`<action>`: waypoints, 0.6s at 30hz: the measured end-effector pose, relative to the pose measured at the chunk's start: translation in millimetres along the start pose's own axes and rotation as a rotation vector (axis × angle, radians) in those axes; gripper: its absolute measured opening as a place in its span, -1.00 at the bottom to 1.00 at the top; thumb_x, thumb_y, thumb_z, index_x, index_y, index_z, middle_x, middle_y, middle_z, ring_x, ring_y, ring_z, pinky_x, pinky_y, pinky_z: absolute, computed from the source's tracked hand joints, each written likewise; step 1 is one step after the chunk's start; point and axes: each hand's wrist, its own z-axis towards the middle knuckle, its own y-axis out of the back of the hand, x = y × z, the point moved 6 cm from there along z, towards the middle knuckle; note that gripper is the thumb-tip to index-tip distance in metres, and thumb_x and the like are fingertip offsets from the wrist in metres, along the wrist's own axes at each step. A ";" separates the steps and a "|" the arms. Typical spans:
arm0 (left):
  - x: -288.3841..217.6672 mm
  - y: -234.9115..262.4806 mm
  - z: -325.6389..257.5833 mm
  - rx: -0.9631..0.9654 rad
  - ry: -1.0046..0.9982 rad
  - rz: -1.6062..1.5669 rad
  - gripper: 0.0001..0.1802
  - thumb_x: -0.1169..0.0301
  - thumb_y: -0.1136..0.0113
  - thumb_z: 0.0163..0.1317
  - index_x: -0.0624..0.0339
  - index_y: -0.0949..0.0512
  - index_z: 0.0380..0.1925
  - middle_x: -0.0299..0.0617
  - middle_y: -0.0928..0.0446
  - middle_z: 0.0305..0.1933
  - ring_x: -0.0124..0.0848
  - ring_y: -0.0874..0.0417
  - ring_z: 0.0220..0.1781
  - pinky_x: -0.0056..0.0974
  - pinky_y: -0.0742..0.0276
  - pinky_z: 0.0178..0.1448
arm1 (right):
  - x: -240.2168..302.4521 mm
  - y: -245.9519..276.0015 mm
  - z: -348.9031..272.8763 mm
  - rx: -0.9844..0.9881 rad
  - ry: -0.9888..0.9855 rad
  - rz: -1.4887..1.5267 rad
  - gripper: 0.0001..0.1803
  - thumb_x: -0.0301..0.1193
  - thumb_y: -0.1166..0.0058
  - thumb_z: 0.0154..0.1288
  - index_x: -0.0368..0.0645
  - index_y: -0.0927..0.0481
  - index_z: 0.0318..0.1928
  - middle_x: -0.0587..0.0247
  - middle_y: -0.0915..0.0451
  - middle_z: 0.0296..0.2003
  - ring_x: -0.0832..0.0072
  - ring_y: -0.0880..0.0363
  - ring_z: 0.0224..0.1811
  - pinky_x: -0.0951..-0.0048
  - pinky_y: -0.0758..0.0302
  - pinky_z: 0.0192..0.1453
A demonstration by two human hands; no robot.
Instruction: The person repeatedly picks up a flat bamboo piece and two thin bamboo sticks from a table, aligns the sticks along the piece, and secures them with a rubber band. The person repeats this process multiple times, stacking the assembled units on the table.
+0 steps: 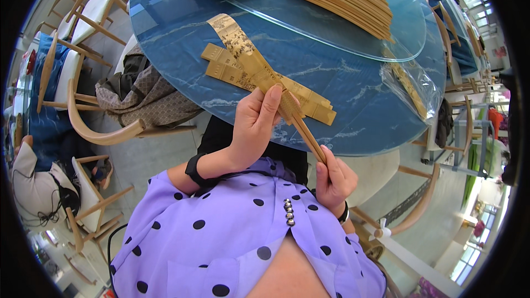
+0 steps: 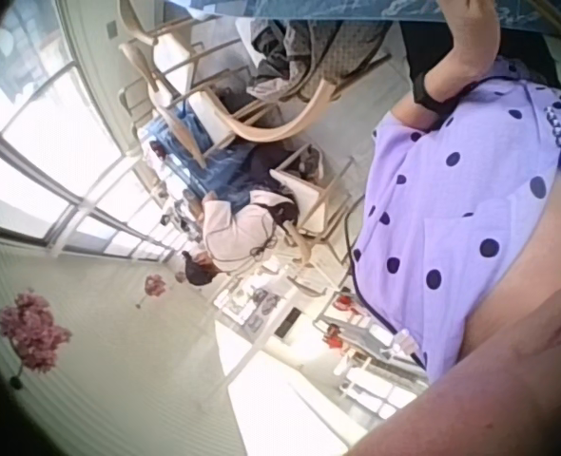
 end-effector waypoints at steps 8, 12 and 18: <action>-17.7 48.4 27.9 -0.186 -0.104 -0.069 -0.55 0.13 0.13 0.68 0.28 -0.62 -0.01 -0.40 -0.60 -0.30 -0.79 -0.18 -0.58 -0.55 -0.02 -0.54 | -6.4 2.7 -4.9 0.078 -0.045 0.073 -0.67 -0.46 -0.30 0.36 -0.33 -0.72 0.09 0.24 -0.35 -0.64 0.37 -0.31 -0.67 0.35 -0.26 -0.56; -20.4 41.4 28.2 -0.276 -0.146 -0.149 -0.56 0.15 0.11 0.68 0.25 -0.66 -0.03 -0.54 -0.37 -0.52 -0.80 -0.06 -0.58 -0.54 0.06 -0.52 | -7.7 1.9 -7.2 0.069 -0.042 0.090 -0.67 -0.46 -0.30 0.36 -0.32 -0.72 0.09 0.23 -0.34 -0.64 0.38 -0.31 -0.67 0.35 -0.25 -0.56; -13.9 23.1 23.1 -0.167 -0.034 -0.092 -0.56 0.14 0.10 0.67 0.27 -0.65 -0.03 -0.53 -0.39 -0.53 -0.79 -0.09 -0.58 -0.52 0.02 -0.52 | -9.7 0.2 -12.2 0.021 -0.046 0.068 -0.66 -0.45 -0.28 0.37 -0.33 -0.71 0.11 0.22 -0.38 -0.63 0.38 -0.33 -0.67 0.36 -0.26 -0.56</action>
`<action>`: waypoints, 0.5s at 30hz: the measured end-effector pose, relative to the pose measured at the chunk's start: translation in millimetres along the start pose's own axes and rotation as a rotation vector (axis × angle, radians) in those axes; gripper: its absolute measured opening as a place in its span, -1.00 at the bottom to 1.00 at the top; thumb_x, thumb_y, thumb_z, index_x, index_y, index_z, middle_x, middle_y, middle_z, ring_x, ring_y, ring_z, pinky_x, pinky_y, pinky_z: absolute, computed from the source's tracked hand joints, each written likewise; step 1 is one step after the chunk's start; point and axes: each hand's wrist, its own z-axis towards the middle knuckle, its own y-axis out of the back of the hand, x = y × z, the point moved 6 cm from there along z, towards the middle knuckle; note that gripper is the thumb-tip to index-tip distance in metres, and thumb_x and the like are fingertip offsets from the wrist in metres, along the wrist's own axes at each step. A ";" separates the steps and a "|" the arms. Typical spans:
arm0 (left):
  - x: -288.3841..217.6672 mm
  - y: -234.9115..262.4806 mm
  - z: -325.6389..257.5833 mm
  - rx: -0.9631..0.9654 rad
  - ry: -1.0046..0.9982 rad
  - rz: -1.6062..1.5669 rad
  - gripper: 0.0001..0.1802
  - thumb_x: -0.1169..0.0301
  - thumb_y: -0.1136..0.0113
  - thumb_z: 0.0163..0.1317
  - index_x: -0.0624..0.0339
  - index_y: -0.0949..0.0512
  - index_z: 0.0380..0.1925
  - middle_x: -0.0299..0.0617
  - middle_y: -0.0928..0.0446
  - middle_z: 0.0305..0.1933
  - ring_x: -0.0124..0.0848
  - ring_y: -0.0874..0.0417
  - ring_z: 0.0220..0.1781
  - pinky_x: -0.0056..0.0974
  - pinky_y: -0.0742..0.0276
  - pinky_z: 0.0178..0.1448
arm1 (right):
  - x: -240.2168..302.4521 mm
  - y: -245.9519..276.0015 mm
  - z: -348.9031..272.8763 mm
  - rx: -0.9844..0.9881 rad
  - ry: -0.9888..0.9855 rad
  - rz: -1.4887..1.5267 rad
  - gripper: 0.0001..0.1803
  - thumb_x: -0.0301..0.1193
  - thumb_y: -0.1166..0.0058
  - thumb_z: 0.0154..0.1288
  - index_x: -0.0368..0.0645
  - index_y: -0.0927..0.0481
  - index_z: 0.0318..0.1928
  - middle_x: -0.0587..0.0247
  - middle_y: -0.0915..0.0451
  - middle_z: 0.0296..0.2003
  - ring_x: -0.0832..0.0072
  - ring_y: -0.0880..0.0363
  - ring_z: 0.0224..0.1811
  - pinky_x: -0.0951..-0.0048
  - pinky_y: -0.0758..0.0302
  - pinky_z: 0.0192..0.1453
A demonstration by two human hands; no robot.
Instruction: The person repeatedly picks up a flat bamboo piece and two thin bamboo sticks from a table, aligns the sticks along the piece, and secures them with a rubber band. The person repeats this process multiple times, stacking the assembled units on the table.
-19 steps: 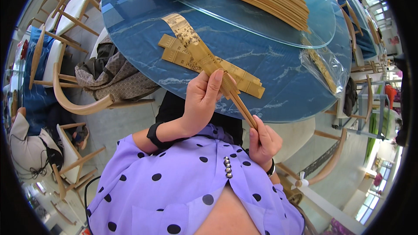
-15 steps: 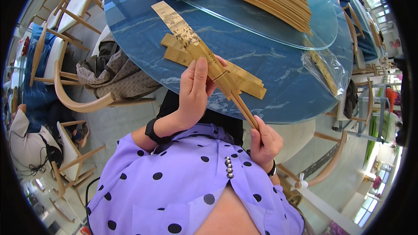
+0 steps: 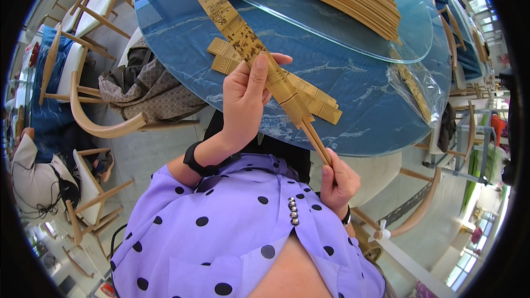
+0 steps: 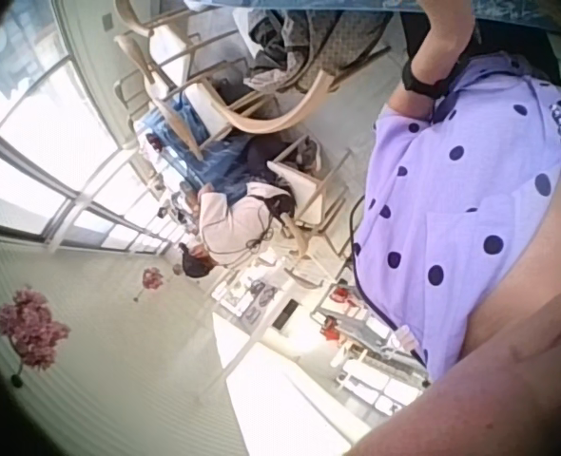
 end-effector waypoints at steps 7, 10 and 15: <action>13.0 -7.2 -12.3 0.027 -0.007 0.069 -0.56 0.15 0.10 0.67 0.22 -0.59 -0.26 -0.55 -0.26 -0.59 -0.76 -0.07 -0.59 -0.48 0.05 -0.53 | 2.5 0.8 1.3 -0.018 0.027 -0.030 -0.66 -0.46 -0.27 0.37 -0.33 -0.71 0.11 0.21 -0.37 -0.63 0.35 -0.32 -0.68 0.34 -0.26 -0.57; 15.8 0.7 -8.6 -0.050 -0.103 0.056 -0.60 0.18 0.05 0.66 0.16 -0.54 -0.35 -0.55 -0.26 -0.58 -0.75 -0.08 -0.58 -0.48 0.05 -0.52 | 2.7 0.8 2.3 -0.001 0.016 -0.048 -0.66 -0.45 -0.28 0.37 -0.32 -0.71 0.11 0.21 -0.36 -0.63 0.34 -0.33 -0.68 0.33 -0.26 -0.57; 11.4 9.2 -3.6 -0.149 -0.205 0.078 -0.66 0.23 -0.02 0.63 0.13 -0.55 -0.35 -0.55 -0.31 -0.54 -0.75 -0.10 -0.55 -0.49 0.03 -0.50 | 3.4 1.8 1.7 0.009 0.014 -0.051 -0.66 -0.44 -0.28 0.37 -0.32 -0.71 0.10 0.20 -0.37 -0.62 0.34 -0.34 -0.67 0.33 -0.27 -0.57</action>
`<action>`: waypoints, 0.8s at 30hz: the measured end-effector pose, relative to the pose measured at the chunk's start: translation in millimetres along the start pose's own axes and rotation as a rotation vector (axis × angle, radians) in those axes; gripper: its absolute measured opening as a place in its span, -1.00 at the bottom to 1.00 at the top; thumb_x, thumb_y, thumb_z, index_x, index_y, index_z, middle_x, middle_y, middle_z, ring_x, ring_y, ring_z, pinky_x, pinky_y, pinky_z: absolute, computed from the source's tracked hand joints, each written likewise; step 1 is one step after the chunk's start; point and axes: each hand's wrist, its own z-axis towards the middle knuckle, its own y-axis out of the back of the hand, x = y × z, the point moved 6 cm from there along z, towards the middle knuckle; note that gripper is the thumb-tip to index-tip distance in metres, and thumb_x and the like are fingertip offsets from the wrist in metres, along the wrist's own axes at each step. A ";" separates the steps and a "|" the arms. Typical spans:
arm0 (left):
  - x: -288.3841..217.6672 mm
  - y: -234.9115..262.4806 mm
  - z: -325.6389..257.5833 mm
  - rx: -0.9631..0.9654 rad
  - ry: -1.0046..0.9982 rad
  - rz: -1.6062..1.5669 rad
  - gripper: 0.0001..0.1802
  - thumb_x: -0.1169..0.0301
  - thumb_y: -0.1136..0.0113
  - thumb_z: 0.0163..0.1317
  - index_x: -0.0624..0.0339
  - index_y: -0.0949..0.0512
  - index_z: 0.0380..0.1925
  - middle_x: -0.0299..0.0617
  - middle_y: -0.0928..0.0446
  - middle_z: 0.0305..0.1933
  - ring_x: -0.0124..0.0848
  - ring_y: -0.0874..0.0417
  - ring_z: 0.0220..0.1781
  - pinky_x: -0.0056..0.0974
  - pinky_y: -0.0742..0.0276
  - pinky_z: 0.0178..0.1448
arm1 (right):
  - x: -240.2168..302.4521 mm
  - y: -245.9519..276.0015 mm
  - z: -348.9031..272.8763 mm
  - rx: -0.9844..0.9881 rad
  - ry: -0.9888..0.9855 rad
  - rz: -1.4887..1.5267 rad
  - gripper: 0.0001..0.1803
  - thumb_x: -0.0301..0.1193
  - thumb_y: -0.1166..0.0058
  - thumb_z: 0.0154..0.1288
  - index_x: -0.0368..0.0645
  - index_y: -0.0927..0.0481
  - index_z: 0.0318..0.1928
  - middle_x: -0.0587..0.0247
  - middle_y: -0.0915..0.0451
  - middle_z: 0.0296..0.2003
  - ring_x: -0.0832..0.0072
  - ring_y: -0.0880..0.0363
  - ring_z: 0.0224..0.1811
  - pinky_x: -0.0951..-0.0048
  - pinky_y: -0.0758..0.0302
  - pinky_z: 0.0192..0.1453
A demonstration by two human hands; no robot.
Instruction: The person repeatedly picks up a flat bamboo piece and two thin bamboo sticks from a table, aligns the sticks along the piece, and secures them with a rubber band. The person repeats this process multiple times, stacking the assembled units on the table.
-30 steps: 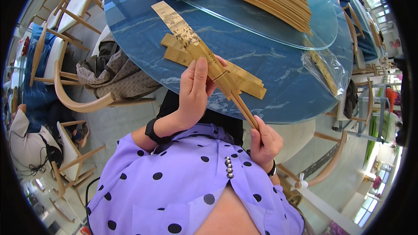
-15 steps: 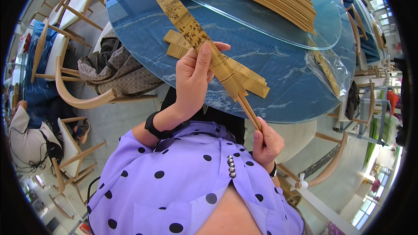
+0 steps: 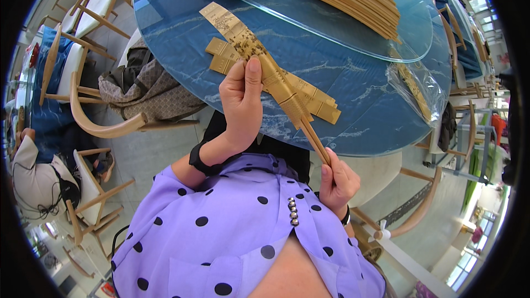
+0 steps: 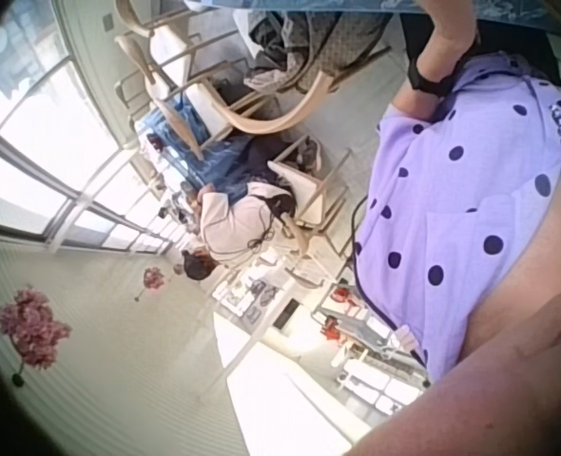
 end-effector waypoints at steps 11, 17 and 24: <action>1.0 -16.4 -14.8 0.116 0.128 0.010 -0.57 0.09 0.18 0.68 0.14 -0.56 -0.19 -0.55 -0.31 -0.49 -0.78 -0.08 -0.54 -0.53 0.03 -0.48 | 1.6 -1.7 5.2 0.004 -0.011 0.034 -0.67 -0.43 -0.28 0.38 -0.34 -0.71 0.08 0.19 -0.43 -0.61 0.34 -0.39 -0.66 0.35 -0.33 -0.55; -2.0 -18.9 -16.4 0.158 0.145 0.108 -0.51 0.03 0.27 0.69 0.12 -0.53 -0.19 -0.54 -0.31 -0.47 -0.78 -0.08 -0.55 -0.52 0.03 -0.49 | 1.3 -3.1 3.5 -0.002 0.013 0.025 -0.67 -0.43 -0.29 0.37 -0.34 -0.72 0.08 0.20 -0.43 -0.62 0.34 -0.39 -0.67 0.35 -0.33 -0.55; 0.0 -19.8 -23.3 0.174 0.154 0.134 -0.51 0.05 0.26 0.69 0.13 -0.51 -0.24 -0.48 -0.36 -0.45 -0.74 -0.15 -0.53 -0.52 -0.06 -0.46 | 5.2 -4.8 11.1 -0.006 0.027 0.005 -0.67 -0.42 -0.29 0.38 -0.33 -0.71 0.09 0.19 -0.43 -0.62 0.34 -0.38 -0.67 0.35 -0.32 -0.55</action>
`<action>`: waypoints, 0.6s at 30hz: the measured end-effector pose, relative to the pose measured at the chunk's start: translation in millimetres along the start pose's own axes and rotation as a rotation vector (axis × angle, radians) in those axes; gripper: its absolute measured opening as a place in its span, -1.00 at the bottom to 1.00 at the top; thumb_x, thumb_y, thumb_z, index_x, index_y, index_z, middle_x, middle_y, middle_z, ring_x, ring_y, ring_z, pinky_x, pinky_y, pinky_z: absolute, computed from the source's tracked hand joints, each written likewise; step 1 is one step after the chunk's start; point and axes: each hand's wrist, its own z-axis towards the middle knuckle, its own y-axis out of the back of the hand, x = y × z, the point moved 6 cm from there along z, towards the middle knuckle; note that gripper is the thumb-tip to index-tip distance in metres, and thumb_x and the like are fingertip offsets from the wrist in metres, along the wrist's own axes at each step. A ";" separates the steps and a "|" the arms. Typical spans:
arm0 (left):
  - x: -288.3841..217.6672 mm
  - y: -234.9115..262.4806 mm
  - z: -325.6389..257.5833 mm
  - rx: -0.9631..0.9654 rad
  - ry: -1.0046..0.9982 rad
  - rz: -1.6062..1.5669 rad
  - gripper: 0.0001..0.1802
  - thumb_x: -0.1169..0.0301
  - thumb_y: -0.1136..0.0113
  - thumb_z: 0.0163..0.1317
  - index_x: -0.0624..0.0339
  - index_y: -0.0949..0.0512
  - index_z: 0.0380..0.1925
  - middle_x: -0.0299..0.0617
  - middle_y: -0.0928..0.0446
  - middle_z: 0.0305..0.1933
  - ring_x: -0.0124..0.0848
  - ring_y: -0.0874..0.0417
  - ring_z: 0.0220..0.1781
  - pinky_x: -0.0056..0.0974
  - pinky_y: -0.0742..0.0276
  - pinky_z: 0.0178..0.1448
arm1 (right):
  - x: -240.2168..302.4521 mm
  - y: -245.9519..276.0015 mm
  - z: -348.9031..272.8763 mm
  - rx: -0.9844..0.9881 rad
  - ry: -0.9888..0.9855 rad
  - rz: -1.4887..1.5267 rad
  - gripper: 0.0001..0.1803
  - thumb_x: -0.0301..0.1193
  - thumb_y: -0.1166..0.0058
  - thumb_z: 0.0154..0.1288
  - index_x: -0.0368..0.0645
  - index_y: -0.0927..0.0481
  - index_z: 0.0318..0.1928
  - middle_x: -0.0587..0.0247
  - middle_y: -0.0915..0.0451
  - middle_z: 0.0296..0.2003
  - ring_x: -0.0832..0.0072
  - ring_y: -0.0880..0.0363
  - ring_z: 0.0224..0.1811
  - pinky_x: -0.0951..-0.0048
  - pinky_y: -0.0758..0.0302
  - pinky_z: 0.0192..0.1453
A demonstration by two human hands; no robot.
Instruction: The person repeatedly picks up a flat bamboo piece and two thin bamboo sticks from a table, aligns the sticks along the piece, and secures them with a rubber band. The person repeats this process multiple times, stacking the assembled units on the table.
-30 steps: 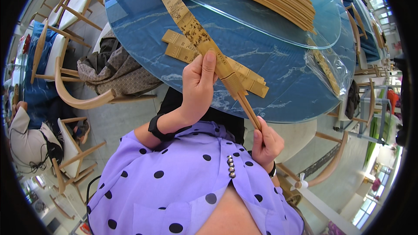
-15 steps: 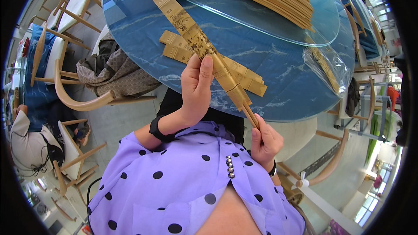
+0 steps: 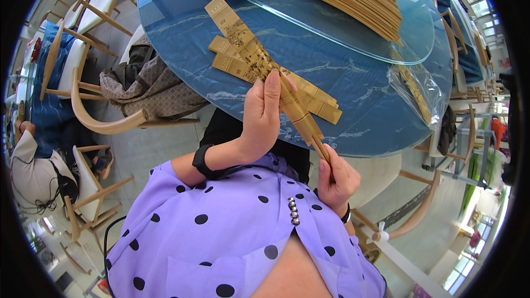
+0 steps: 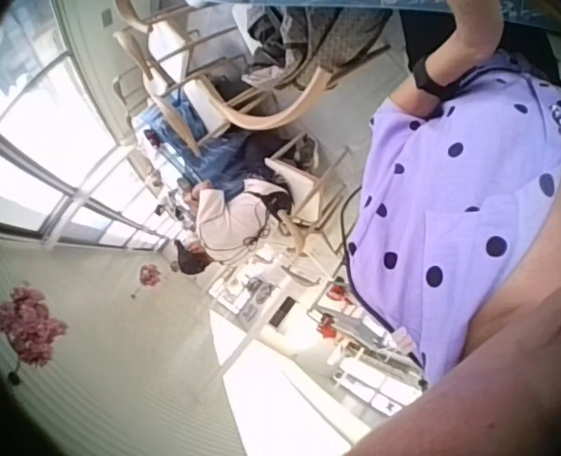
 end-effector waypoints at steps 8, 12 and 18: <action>-2.8 12.8 10.1 -0.066 -0.017 0.000 -0.53 0.01 0.24 0.68 0.08 -0.49 -0.24 -0.50 -0.34 -0.45 -0.76 -0.14 -0.54 -0.53 -0.04 -0.49 | -11.7 -2.4 -9.0 0.124 -0.141 0.048 -0.79 -0.36 -0.22 0.45 -0.29 -0.66 -0.20 0.13 -0.56 -0.53 0.21 -0.53 -0.58 0.28 -0.42 -0.48; 4.6 8.3 6.8 -0.054 0.012 0.024 -0.55 0.03 0.25 0.69 0.08 -0.47 -0.24 -0.51 -0.31 -0.46 -0.76 -0.13 -0.54 -0.53 -0.04 -0.48 | -11.5 -5.6 -13.2 0.142 -0.178 0.017 -0.80 -0.37 -0.22 0.45 -0.27 -0.63 -0.27 0.11 -0.58 -0.52 0.17 -0.55 -0.56 0.25 -0.43 -0.48; 8.3 -1.2 -3.0 0.044 0.014 0.036 -0.54 0.02 0.27 0.69 0.08 -0.48 -0.20 -0.49 -0.32 -0.42 -0.75 -0.11 -0.52 -0.53 -0.03 -0.47 | -8.7 -8.7 -6.4 0.162 -0.172 0.024 -0.82 -0.39 -0.22 0.44 -0.27 -0.63 -0.26 0.11 -0.59 -0.52 0.17 -0.56 -0.56 0.24 -0.43 -0.48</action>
